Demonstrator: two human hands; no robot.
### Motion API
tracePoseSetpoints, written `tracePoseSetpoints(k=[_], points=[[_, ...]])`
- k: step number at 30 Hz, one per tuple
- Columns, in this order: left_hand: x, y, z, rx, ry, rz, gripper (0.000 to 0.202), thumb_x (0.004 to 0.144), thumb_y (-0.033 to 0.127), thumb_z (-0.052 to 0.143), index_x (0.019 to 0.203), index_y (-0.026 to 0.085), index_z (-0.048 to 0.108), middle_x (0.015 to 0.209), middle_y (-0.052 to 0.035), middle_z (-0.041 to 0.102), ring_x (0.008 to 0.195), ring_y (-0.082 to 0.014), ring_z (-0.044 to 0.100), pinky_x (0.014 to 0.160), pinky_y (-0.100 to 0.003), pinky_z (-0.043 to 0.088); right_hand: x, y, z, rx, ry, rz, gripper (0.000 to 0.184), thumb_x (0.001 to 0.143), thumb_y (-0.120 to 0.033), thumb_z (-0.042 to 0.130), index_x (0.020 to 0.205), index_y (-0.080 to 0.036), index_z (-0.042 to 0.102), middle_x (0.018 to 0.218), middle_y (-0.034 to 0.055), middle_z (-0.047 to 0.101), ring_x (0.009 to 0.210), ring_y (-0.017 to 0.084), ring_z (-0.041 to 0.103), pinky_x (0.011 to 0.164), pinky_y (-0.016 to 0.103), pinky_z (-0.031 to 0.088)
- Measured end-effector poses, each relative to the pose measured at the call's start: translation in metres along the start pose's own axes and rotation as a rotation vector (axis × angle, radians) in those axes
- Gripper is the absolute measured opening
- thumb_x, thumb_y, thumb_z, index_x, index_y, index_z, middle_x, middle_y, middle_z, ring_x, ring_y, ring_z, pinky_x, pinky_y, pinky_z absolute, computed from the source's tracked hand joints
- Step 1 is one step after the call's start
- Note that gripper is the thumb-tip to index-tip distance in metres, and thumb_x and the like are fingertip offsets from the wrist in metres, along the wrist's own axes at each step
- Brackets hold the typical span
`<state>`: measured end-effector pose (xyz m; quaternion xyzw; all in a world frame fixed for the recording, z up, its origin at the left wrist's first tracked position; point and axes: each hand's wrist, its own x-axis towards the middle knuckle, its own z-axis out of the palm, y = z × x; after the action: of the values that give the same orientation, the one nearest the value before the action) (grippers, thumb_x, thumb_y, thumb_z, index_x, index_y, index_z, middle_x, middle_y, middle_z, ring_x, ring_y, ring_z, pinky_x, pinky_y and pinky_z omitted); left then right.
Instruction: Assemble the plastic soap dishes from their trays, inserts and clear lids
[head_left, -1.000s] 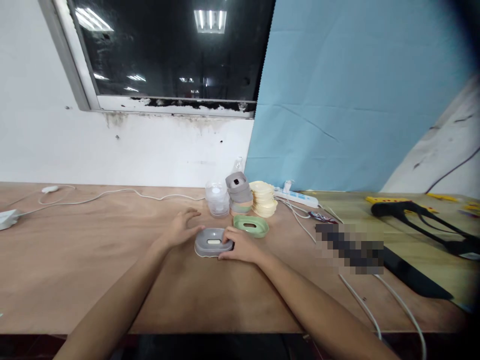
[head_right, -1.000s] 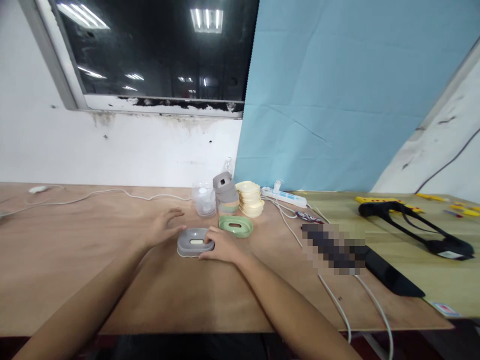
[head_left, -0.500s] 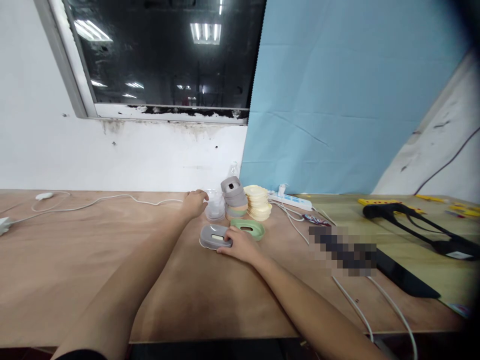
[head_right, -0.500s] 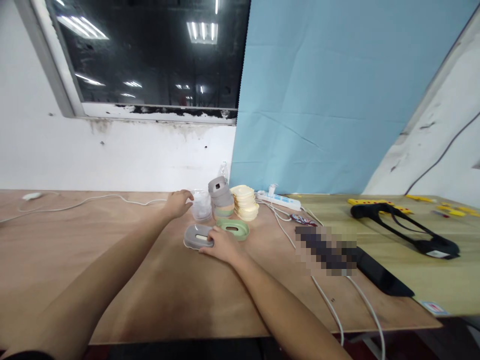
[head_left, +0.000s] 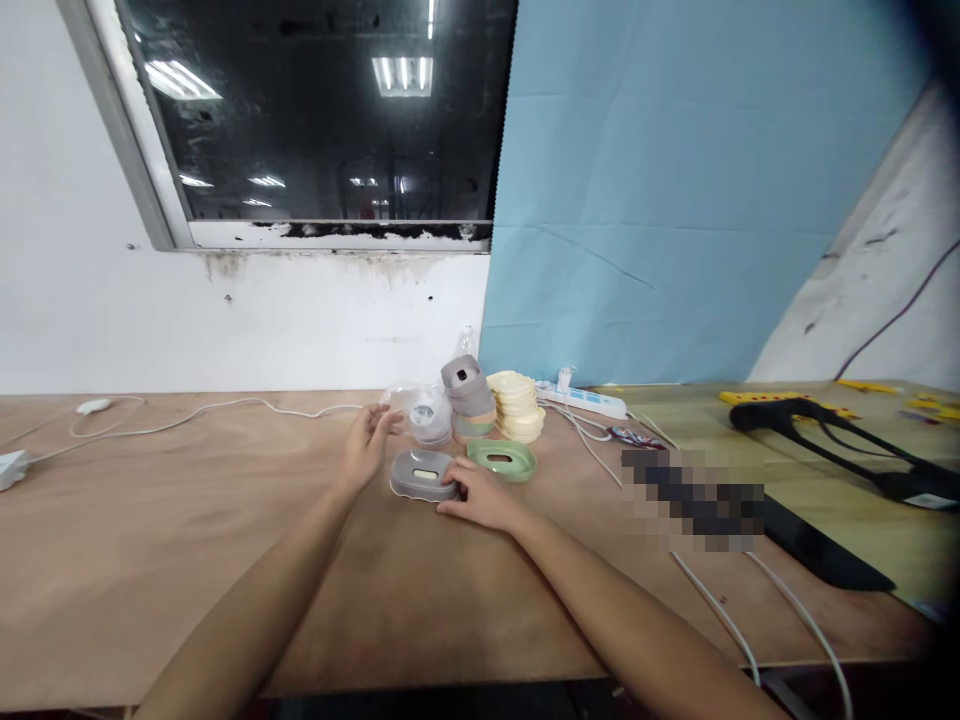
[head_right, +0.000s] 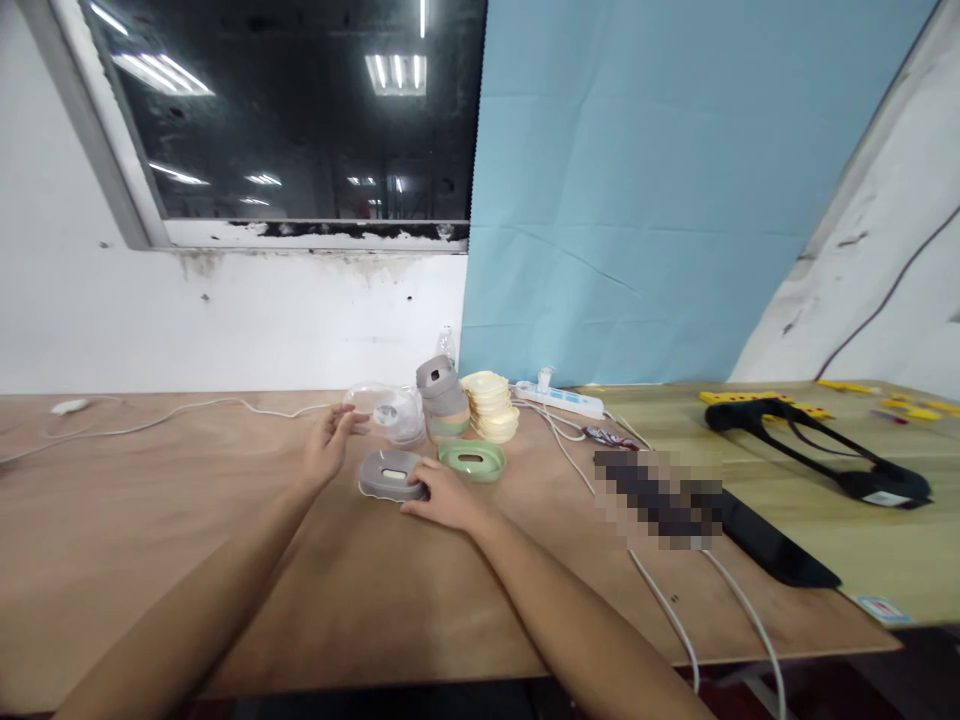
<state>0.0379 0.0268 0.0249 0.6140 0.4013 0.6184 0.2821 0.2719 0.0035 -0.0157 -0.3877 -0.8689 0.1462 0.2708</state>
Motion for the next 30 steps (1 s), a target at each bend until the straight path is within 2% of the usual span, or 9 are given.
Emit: tracePoseSetpoints(k=[3, 6, 9, 12, 15, 19, 22, 26, 30], points=[[-0.023, -0.012, -0.005, -0.127, -0.021, -0.165, 0.052, 0.082, 0.058, 0.056, 0.108, 0.013, 0.051, 0.101, -0.0123, 0.069, 0.070, -0.0177, 0.069, 0.073, -0.036, 0.055, 0.002, -0.002, 0.005, 0.047, 0.052, -0.042, 0.035, 0.071, -0.043, 0.074, 0.096, -0.021, 0.063, 0.101, 0.0033, 0.061, 0.073, 0.013, 0.055, 0.066, 0.025, 0.043], [-0.031, -0.017, -0.007, -0.190, -0.016, -0.272, 0.055, 0.079, 0.059, 0.059, 0.106, 0.012, 0.052, 0.099, -0.0113, 0.068, 0.066, -0.0173, 0.069, 0.072, -0.035, 0.056, 0.004, -0.004, 0.007, 0.003, 0.221, 0.108, 0.039, 0.069, -0.046, 0.075, 0.094, -0.020, 0.061, 0.084, 0.0015, 0.061, 0.066, 0.013, 0.053, 0.063, 0.026, 0.041], [-0.033, -0.015, -0.004, -0.221, -0.025, -0.307, 0.056, 0.081, 0.058, 0.057, 0.114, 0.013, 0.052, 0.098, -0.0100, 0.068, 0.066, -0.0165, 0.069, 0.072, -0.035, 0.056, 0.005, -0.005, 0.006, 0.035, 0.314, 0.242, 0.054, 0.069, -0.043, 0.073, 0.114, -0.019, 0.054, 0.074, -0.0011, 0.060, 0.060, 0.013, 0.053, 0.062, 0.027, 0.042], [-0.034, -0.013, 0.000, -0.199, -0.042, -0.327, 0.064, 0.083, 0.056, 0.057, 0.131, 0.015, 0.044, 0.095, -0.0078, 0.068, 0.062, -0.0146, 0.068, 0.068, -0.032, 0.056, 0.005, -0.005, 0.007, 0.072, 0.296, 0.243, 0.078, 0.072, -0.042, 0.070, 0.138, -0.017, 0.038, 0.075, -0.0006, 0.062, 0.060, 0.014, 0.055, 0.064, 0.029, 0.043], [-0.036, -0.017, 0.001, -0.128, -0.047, -0.323, 0.070, 0.083, 0.057, 0.056, 0.138, 0.015, 0.041, 0.084, -0.0050, 0.067, 0.052, -0.0122, 0.064, 0.056, -0.026, 0.053, 0.005, -0.003, 0.009, 0.056, 0.257, 0.233, 0.083, 0.074, -0.042, 0.068, 0.145, -0.019, 0.031, 0.082, 0.0018, 0.064, 0.062, 0.015, 0.055, 0.065, 0.030, 0.044], [-0.039, -0.025, -0.006, 0.034, -0.086, -0.292, 0.068, 0.085, 0.059, 0.052, 0.136, 0.014, 0.046, 0.063, 0.0005, 0.063, 0.041, -0.0104, 0.053, 0.044, -0.023, 0.045, 0.006, 0.000, 0.010, 0.032, 0.218, 0.206, 0.078, 0.073, -0.045, 0.069, 0.142, -0.023, 0.039, 0.096, 0.0037, 0.065, 0.075, 0.017, 0.058, 0.072, 0.031, 0.044], [-0.039, -0.028, -0.012, 0.158, -0.139, -0.279, 0.060, 0.087, 0.058, 0.046, 0.127, 0.014, 0.056, 0.052, 0.0026, 0.057, 0.041, -0.0126, 0.052, 0.044, -0.024, 0.043, 0.007, 0.000, 0.010, 0.015, 0.206, 0.195, 0.074, 0.073, -0.048, 0.069, 0.138, -0.022, 0.045, 0.089, 0.0028, 0.062, 0.080, 0.019, 0.057, 0.074, 0.030, 0.043], [-0.039, -0.028, -0.014, 0.233, -0.193, -0.279, 0.056, 0.087, 0.060, 0.043, 0.114, 0.014, 0.063, 0.049, 0.0021, 0.057, 0.043, -0.0151, 0.054, 0.047, -0.024, 0.043, 0.007, 0.000, 0.010, 0.018, 0.189, 0.208, 0.070, 0.075, -0.048, 0.067, 0.137, -0.022, 0.046, 0.080, 0.0004, 0.057, 0.071, 0.016, 0.053, 0.066, 0.027, 0.041], [-0.039, -0.030, -0.010, 0.198, -0.244, -0.307, 0.057, 0.088, 0.061, 0.041, 0.110, 0.013, 0.063, 0.052, 0.0019, 0.059, 0.037, -0.0116, 0.048, 0.043, -0.022, 0.039, 0.007, 0.007, 0.006, 0.013, 0.177, 0.208, 0.070, 0.075, -0.048, 0.067, 0.137, -0.022, 0.046, 0.075, -0.0017, 0.056, 0.066, 0.014, 0.051, 0.060, 0.025, 0.037]])
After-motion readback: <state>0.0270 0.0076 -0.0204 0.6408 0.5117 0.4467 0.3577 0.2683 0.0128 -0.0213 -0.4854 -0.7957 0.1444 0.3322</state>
